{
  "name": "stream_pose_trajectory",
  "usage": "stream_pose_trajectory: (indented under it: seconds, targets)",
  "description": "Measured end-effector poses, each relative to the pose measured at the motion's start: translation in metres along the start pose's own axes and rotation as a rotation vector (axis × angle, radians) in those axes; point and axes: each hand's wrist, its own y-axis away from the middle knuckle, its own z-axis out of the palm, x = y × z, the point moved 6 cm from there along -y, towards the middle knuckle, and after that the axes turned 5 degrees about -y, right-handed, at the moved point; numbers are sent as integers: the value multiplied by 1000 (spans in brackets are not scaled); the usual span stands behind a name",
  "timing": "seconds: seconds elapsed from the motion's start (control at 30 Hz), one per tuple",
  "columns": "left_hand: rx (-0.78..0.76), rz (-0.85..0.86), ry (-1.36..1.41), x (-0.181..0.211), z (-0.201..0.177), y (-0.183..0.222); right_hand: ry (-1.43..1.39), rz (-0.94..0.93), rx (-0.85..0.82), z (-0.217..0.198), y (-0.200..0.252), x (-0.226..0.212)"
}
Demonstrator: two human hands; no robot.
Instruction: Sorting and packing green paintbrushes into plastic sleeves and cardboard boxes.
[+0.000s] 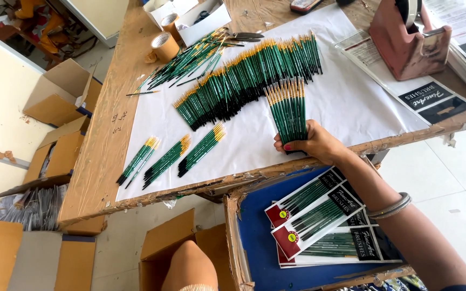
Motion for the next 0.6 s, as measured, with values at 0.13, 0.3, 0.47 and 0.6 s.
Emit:
stream_pose_trajectory:
  seconds: [0.13, 0.3, 0.47, 0.6]
  targets:
    - [29, 51, -20, 36, 165, -188, -25, -4, -1, -5, -7, 0]
    - [-99, -165, 16, 5, 312, -305, -66, -11, -1, -9, -8, 16]
    - [-303, -391, 33, -76, 352, -280, -53, -36, 10, -15, -11, 26]
    - [-314, -600, 144, -83, 358, -278, -27, -43, -3, -13, -8, 21]
